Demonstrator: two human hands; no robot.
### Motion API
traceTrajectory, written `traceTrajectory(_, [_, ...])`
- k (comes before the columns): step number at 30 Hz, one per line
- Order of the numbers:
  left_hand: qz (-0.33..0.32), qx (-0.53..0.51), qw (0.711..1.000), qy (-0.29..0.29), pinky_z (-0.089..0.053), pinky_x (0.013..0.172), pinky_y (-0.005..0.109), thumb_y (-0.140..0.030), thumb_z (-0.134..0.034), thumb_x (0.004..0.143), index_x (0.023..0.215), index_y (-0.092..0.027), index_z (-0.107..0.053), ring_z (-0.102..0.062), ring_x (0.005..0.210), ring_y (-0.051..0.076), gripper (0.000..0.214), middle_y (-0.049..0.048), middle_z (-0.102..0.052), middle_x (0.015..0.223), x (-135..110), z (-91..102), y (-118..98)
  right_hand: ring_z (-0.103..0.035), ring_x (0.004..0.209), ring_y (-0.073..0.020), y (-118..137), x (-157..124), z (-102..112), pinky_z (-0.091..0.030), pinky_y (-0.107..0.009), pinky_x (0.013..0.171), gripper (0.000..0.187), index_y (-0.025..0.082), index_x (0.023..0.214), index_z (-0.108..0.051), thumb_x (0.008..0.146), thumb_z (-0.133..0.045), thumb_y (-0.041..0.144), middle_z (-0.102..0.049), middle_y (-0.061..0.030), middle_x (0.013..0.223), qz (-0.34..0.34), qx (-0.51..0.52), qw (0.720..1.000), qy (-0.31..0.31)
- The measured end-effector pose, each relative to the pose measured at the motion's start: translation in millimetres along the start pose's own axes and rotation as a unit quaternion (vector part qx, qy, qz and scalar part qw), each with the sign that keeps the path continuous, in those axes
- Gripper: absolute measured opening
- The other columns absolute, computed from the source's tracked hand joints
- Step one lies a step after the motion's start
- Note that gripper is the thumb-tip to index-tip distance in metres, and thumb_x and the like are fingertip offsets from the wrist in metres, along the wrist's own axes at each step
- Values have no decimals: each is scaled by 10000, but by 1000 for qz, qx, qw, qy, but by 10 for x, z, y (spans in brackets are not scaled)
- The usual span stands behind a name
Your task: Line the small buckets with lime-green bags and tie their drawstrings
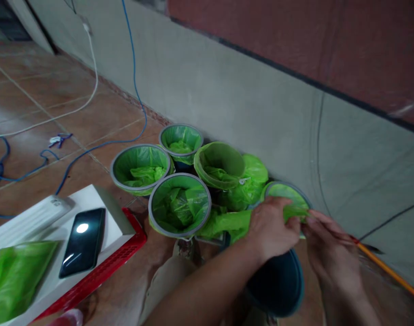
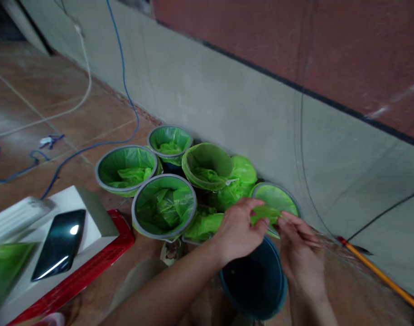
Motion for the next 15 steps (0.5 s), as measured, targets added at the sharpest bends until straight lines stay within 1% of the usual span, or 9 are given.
traceTrajectory(2, [-7,14,1000,-24,-493,1009,398,-257,-608,829,1273,-138,-604,-634,1069,266,460,126,-646,1232,40,94,-22,-658,793,-174,253,12,179,-566,-376,757,227,316,886,-713,668,-775,328,-677,-5,889,-14,36,999,-25])
traceTrajectory(4, [-7,13,1000,-17,-482,1023,405,-291,-638,826,1302,-156,-577,-614,1128,273,498,119,-629,1268,52,140,-33,-669,861,-205,549,-22,300,-561,-425,793,185,347,878,-718,701,-747,303,-688,-23,939,-4,46,998,-33])
traceTrajectory(5, [-21,14,1000,3,-463,1045,414,-316,-664,816,1320,-161,-562,-593,1174,282,537,122,-614,1298,44,138,-53,-670,912,-220,711,-51,357,-553,-451,821,172,366,883,-717,725,-725,298,-693,-31,988,12,46,998,-40])
traceTrajectory(7, [-73,26,995,64,-393,1112,443,-376,-741,761,1376,-181,-517,-518,1285,305,683,131,-553,1393,-9,86,-113,-661,1001,-229,1024,-115,491,-525,-483,888,172,388,889,-712,758,-682,281,-685,-37,1112,43,46,996,-69])
traceTrajectory(9, [-115,48,984,129,-300,1168,489,-428,-823,661,1429,-219,-467,-426,1373,330,872,129,-478,1478,-100,-32,-152,-652,1035,-223,1276,-175,631,-502,-487,925,178,378,908,-700,774,-644,275,-655,-44,1217,64,42,992,-101])
traceTrajectory(11, [-118,61,975,179,-223,1194,525,-443,-863,586,1453,-255,-439,-353,1423,347,983,115,-429,1524,-201,-204,-133,-660,993,-218,1413,-238,729,-515,-469,889,186,356,944,-680,778,-621,297,-648,-60,1226,69,23,990,-118])
traceTrajectory(13, [-91,26,972,217,-224,1194,515,-428,-859,583,1467,-254,-421,-336,1432,342,1002,113,-396,1548,-296,-405,-72,-669,890,-217,1421,-324,744,-542,-426,788,211,341,991,-661,785,-617,344,-683,-67,1111,72,-20,991,-108])
traceTrajectory(14, [-68,-16,969,237,-263,1178,499,-409,-849,593,1471,-250,-413,-356,1420,335,993,115,-391,1551,-341,-504,-33,-666,841,-216,1385,-382,717,-546,-402,739,219,333,1005,-658,789,-629,359,-697,-60,1027,80,-51,991,-90])
traceTrajectory(15, [-39,-74,963,258,-316,1147,479,-384,-837,605,1467,-247,-414,-394,1394,327,970,118,-398,1545,-383,-589,8,-656,777,-211,1344,-457,676,-545,-378,694,216,310,1006,-662,799,-645,369,-703,-53,928,107,-91,988,-69])
Point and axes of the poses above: each hand's wrist, its own x-axis towards the middle knuckle, its own z-axis out of the back of the hand, y = z × x, the point moved 5 cm from there along x, towards the middle knuckle
